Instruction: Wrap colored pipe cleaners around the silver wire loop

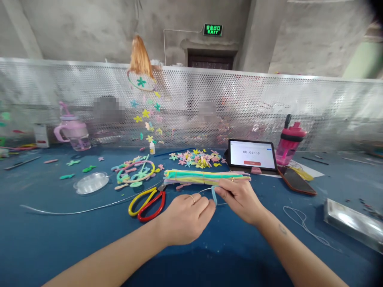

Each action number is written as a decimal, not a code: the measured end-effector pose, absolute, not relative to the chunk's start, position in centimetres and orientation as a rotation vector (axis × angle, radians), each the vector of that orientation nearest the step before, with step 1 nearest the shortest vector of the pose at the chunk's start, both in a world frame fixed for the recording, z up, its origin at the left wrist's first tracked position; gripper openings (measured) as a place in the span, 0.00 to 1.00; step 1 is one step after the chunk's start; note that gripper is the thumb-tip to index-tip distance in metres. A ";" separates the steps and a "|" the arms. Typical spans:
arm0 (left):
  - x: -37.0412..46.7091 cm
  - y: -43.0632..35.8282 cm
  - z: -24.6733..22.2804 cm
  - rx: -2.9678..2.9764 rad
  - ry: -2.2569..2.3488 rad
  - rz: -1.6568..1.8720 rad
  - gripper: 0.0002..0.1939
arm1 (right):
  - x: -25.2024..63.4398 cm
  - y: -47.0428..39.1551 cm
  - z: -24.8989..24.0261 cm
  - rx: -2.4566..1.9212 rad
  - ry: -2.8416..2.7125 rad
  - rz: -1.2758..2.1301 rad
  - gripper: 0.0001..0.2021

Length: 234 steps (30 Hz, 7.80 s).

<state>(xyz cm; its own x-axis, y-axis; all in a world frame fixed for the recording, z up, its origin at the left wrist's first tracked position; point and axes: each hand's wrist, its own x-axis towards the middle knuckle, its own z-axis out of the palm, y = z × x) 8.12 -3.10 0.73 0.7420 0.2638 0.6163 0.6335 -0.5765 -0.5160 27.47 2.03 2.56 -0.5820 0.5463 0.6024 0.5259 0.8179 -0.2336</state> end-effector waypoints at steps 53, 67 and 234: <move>8.2 -3.0 0.6 -2.211 -0.654 -0.628 0.06 | 27.4 2.3 2.6 -0.768 -2.286 0.201 0.22; 7.9 -3.0 1.6 -2.410 -0.781 -1.079 0.19 | 27.2 2.3 2.4 -0.774 -2.236 0.154 0.24; 7.0 1.8 0.5 -3.663 -1.808 -1.600 0.16 | 27.0 2.1 2.0 -0.810 -2.229 0.028 0.18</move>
<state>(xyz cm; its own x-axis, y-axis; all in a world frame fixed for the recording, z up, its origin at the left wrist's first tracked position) 6.99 1.83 0.51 0.6005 0.7996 0.0112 0.1086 -0.0954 0.9895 27.00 2.11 2.03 -0.5179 0.5596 0.6470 0.5429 0.7995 -0.2569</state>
